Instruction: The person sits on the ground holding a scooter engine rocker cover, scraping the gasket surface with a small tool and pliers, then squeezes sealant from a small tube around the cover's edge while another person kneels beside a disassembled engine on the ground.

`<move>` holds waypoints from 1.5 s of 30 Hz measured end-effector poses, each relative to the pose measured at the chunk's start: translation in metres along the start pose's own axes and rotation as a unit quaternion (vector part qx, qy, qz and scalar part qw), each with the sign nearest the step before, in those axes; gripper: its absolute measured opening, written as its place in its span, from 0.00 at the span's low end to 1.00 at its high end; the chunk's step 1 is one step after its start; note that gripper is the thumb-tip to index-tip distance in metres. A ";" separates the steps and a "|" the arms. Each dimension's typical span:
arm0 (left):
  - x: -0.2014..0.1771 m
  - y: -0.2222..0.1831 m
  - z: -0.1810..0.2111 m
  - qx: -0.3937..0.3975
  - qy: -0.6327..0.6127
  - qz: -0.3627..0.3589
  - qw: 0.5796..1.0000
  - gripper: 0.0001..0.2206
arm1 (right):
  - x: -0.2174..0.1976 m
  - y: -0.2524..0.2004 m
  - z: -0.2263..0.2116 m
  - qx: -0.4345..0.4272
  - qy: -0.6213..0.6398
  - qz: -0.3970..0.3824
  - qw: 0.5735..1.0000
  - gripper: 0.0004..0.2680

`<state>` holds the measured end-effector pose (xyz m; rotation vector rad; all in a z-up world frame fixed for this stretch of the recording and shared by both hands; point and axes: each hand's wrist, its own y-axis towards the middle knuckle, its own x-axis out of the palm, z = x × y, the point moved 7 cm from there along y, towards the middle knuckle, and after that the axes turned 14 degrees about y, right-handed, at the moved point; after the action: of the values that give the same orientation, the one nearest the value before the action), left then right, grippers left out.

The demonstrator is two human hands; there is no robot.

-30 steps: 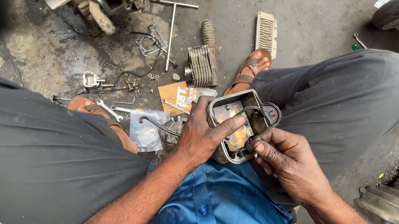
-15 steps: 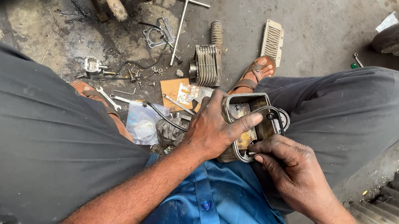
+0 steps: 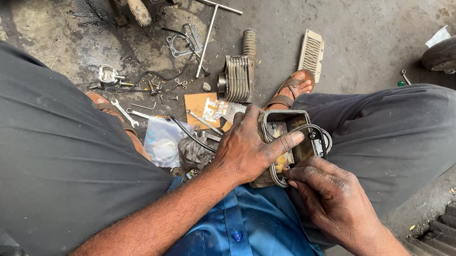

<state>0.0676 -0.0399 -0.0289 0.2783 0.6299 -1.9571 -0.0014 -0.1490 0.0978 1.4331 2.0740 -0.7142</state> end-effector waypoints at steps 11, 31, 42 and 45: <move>-0.004 -0.002 0.009 0.016 0.015 0.013 1.000 0.44 | 0.001 -0.005 0.007 -0.011 -0.009 0.029 0.999 0.06; 0.003 -0.003 0.013 0.025 0.011 0.048 0.998 0.41 | 0.005 -0.014 0.013 -0.023 -0.002 0.053 0.998 0.03; 0.003 -0.004 0.013 0.021 0.011 0.042 0.999 0.44 | 0.005 -0.018 0.015 0.031 0.010 0.105 0.994 0.03; 0.002 -0.004 0.011 0.019 0.007 0.037 0.999 0.43 | 0.007 -0.027 0.010 -0.001 0.024 0.123 0.992 0.05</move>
<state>0.0634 -0.0460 -0.0198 0.3346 0.5842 -1.8997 -0.0277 -0.1587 0.0894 1.6821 1.8872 -0.5811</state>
